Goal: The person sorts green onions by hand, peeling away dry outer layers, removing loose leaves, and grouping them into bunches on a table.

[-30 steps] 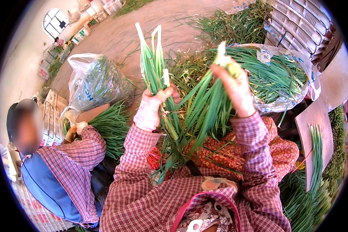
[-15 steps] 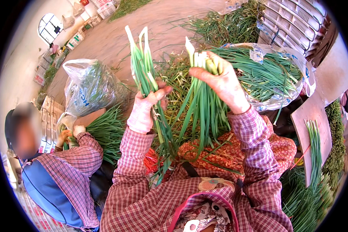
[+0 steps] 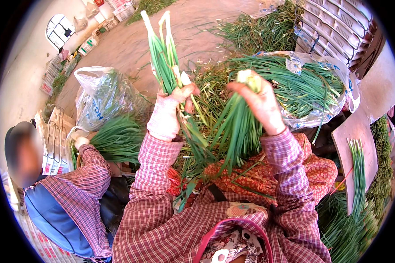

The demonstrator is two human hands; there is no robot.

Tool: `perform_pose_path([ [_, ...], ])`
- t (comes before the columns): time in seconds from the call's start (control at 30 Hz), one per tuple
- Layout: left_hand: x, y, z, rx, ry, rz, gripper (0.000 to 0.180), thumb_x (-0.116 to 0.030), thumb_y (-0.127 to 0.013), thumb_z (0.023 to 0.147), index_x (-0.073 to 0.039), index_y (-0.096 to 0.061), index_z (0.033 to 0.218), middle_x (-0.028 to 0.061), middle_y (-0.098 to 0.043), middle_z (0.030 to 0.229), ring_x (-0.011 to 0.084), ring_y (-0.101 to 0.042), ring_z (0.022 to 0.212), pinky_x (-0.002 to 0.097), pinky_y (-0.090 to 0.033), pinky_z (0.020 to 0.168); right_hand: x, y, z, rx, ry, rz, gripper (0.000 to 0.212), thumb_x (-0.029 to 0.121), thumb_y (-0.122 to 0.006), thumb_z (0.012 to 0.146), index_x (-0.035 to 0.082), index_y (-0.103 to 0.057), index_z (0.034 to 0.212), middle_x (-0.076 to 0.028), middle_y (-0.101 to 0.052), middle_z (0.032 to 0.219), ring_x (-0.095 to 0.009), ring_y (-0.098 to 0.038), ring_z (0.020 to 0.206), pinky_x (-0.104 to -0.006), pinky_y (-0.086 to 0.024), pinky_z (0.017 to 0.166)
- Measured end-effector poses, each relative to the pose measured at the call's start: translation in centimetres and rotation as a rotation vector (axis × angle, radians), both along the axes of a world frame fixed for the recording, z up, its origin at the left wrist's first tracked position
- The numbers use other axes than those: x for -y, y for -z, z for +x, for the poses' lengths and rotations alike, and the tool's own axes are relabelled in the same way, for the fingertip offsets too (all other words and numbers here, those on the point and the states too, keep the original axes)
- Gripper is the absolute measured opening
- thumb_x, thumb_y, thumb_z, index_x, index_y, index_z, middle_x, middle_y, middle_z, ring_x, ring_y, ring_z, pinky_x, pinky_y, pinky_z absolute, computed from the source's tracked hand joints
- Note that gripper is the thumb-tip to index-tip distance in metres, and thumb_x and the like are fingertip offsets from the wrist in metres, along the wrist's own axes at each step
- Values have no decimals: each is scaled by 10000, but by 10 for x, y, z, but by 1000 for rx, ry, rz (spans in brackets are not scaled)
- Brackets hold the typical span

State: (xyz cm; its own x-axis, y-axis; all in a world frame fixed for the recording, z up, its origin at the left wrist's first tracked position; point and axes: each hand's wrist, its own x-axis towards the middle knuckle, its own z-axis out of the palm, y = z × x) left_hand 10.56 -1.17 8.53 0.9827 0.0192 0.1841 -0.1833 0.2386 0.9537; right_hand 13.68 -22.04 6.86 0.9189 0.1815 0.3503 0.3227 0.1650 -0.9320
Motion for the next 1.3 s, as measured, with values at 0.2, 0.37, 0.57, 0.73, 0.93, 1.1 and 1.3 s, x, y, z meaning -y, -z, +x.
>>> perform_pose_path([
  [0.2, 4, 11, -9, -170, 127, 124, 321, -247, -703, 707, -90, -569, 952, 30, -590, 743, 81, -487, 523, 203, -382, 468, 10, -46, 4, -54, 40, 70, 215, 134, -662, 801, 15, -592, 965, -9, -620, 833, -82, -557, 721, -223, -456, 667],
  [0.37, 19, 19, -15, -226, 259, 187, 399, -289, -727, 711, -74, -574, 1011, 29, -605, 765, 104, -520, 565, 213, -399, 496, -11, -59, 17, -24, -93, 71, 221, 149, -707, 772, 18, -642, 939, -13, -639, 839, -83, -580, 740, -226, -469, 677],
  [0.57, 30, 11, -22, -294, 105, -105, 303, -280, -661, 797, -45, -604, 980, 62, -637, 836, 158, -610, 675, 262, -486, 557, 10, -39, 24, 34, 26, 84, 171, 162, -725, 766, 64, -654, 886, 10, -645, 795, -60, -574, 689, -199, -463, 651],
  [0.73, -18, 32, -13, -246, -31, -7, 316, -326, -670, 776, -70, -601, 948, 54, -632, 810, 153, -608, 727, 297, -490, 574, 64, -40, 33, 18, 357, 15, 198, 246, -708, 789, 98, -649, 907, 4, -628, 809, -59, -560, 690, -196, -445, 626],
  [0.93, -31, 43, -13, -250, 26, 157, 261, -255, -667, 785, -32, -629, 915, 51, -627, 737, 144, -570, 611, 259, -456, 542, 76, -62, 17, 156, 303, -29, 197, 209, -654, 830, 77, -628, 973, -8, -628, 827, -64, -567, 698, -205, -456, 629],
  [1.1, -7, 37, -16, -250, 102, 222, 238, -200, -643, 808, -5, -629, 944, 52, -628, 717, 141, -575, 611, 252, -452, 536, 21, -63, 11, 200, 50, -141, 175, 148, -681, 785, 41, -634, 915, -28, -647, 832, -89, -593, 738, -238, -483, 669],
  [1.3, 14, 40, -16, -168, 187, 307, 214, -150, -612, 844, 3, -618, 992, 62, -638, 743, 122, -601, 648, 250, -481, 535, -1, -42, 29, 155, 17, -122, 189, 175, -699, 762, 9, -646, 835, -22, -644, 746, -75, -569, 661, -237, -463, 619],
])
